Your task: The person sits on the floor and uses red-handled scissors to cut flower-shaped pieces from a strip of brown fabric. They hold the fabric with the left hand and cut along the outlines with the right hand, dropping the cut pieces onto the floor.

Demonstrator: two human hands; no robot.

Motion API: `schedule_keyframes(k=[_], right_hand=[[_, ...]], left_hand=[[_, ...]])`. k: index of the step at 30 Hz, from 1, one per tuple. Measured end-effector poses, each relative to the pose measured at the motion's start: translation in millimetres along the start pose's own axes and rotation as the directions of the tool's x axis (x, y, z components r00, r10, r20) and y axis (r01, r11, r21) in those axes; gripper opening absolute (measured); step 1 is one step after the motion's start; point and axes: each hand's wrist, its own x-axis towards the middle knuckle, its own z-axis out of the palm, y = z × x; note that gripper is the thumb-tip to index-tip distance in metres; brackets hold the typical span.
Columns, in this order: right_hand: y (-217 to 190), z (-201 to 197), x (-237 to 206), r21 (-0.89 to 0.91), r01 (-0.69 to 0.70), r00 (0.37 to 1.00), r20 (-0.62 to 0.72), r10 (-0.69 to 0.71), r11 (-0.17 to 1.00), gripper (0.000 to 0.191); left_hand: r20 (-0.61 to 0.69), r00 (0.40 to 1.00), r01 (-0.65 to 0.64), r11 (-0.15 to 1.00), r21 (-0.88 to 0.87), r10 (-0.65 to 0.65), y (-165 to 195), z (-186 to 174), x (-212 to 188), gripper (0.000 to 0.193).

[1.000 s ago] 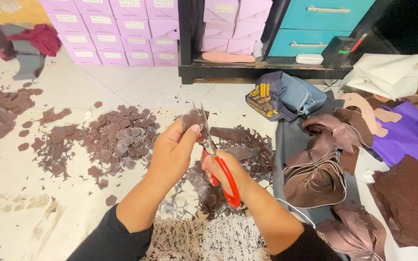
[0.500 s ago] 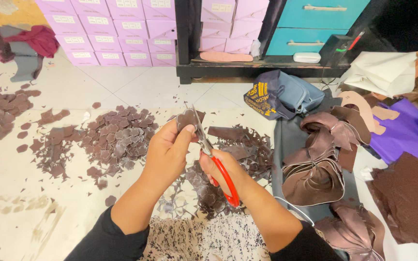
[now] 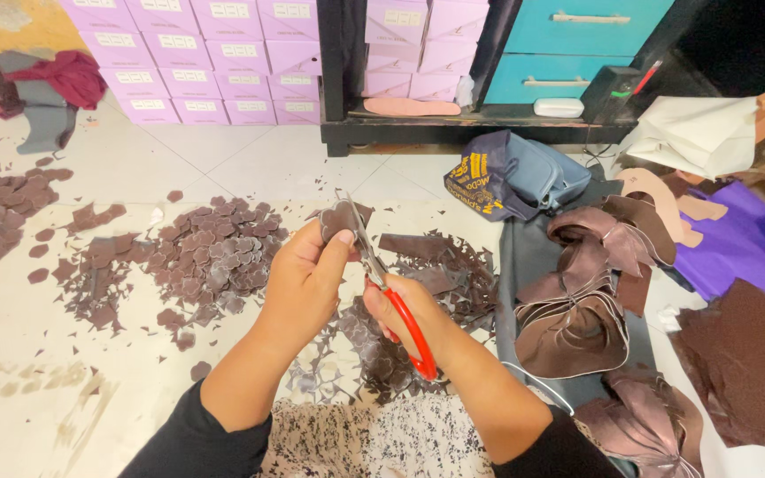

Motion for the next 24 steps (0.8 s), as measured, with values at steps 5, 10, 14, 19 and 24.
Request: schedule_keyframes(k=[5, 10, 14, 19, 24], right_hand=[[-0.5, -2.5, -0.1, -0.035, 0.07, 0.997, 0.037, -0.069, 0.997, 0.06], [0.6, -2.2, 0.8, 0.007, 0.043, 0.998, 0.051, -0.043, 0.999, 0.061], [-1.8, -1.2, 1.0, 0.006, 0.038, 0.998, 0.046, -0.039, 0.999, 0.06], [-8.2, -4.8, -3.6, -0.041, -0.01, 0.996, 0.085, 0.013, 0.999, 0.057], [-5.9, -7.8, -3.9, 0.013, 0.015, 0.988, 0.155, -0.017, 1.0, 0.053]], left_hand=[[0.032, 0.99, -0.137, 0.99, 0.024, 0.136, 0.2, 1.2, 0.0, 0.021], [0.004, 0.994, -0.11, 0.994, 0.017, 0.11, -2.0, 1.1, 0.3, 0.021], [-0.005, 0.985, -0.172, 0.983, 0.068, 0.172, -2.7, 1.0, 0.4, 0.021], [-0.077, 0.994, -0.084, 0.993, -0.082, 0.078, -4.5, -0.1, 0.5, 0.015], [-0.056, 0.998, -0.036, 0.983, -0.18, 0.027, -8.9, -0.8, 4.5, 0.011]])
